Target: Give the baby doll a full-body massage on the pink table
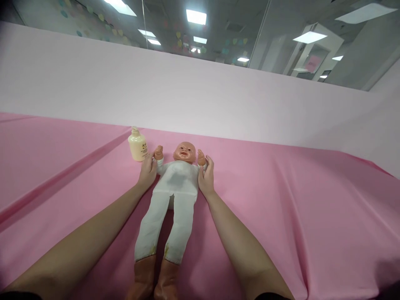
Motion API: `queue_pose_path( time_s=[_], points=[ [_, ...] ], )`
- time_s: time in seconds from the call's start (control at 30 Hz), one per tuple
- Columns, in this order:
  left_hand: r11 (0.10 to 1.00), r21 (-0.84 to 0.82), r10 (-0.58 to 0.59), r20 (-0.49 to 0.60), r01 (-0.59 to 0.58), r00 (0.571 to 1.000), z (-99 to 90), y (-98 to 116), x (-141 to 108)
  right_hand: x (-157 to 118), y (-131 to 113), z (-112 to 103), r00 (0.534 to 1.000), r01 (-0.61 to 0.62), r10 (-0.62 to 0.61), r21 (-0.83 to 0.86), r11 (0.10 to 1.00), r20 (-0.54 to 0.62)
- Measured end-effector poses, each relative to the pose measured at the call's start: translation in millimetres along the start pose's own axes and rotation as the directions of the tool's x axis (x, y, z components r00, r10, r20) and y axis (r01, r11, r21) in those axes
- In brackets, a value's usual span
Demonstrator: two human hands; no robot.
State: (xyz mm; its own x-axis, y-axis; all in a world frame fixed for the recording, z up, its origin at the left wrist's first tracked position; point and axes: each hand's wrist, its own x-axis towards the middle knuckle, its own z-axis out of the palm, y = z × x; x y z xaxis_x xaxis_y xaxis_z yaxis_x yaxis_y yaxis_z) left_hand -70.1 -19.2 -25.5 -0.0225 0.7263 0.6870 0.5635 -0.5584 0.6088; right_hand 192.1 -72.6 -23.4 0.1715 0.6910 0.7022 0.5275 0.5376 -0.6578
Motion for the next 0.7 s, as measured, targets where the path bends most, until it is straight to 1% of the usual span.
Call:
queue_pose_path(
  time_s=[0.17,0.27,0.37,0.47,0.57,0.7],
  points=[
    [1.0,-0.007,0.025,0.052,-0.024,0.998,-1.7,7.1,1.3,0.4,-7.5,0.7,0.999,0.02,-0.022,0.038,0.999,0.033],
    [0.998,0.033,0.049,0.089,-0.052,0.995,-0.3,4.6,0.6,1.0,-9.2,0.9,0.996,0.041,-0.043,0.024,0.999,0.083],
    [0.989,0.116,0.076,0.117,-0.09,0.99,3.9,-2.6,-1.6,0.5,-4.4,2.7,0.984,0.105,-0.105,0.01,0.994,0.141],
    [0.97,0.189,0.124,0.158,-0.154,0.98,8.2,-8.2,-4.5,-0.4,2.6,5.9,0.971,0.173,-0.173,0.012,0.985,0.163],
    [0.951,0.215,0.179,0.192,-0.22,0.965,9.8,-9.0,-6.5,-0.6,8.3,9.4,0.964,0.213,-0.212,0.011,0.977,0.158],
    [0.948,0.215,0.194,0.199,-0.236,0.96,9.4,-7.5,-7.2,0.5,13.5,12.4,0.957,0.246,-0.245,0.015,0.969,0.155]
  ],
)
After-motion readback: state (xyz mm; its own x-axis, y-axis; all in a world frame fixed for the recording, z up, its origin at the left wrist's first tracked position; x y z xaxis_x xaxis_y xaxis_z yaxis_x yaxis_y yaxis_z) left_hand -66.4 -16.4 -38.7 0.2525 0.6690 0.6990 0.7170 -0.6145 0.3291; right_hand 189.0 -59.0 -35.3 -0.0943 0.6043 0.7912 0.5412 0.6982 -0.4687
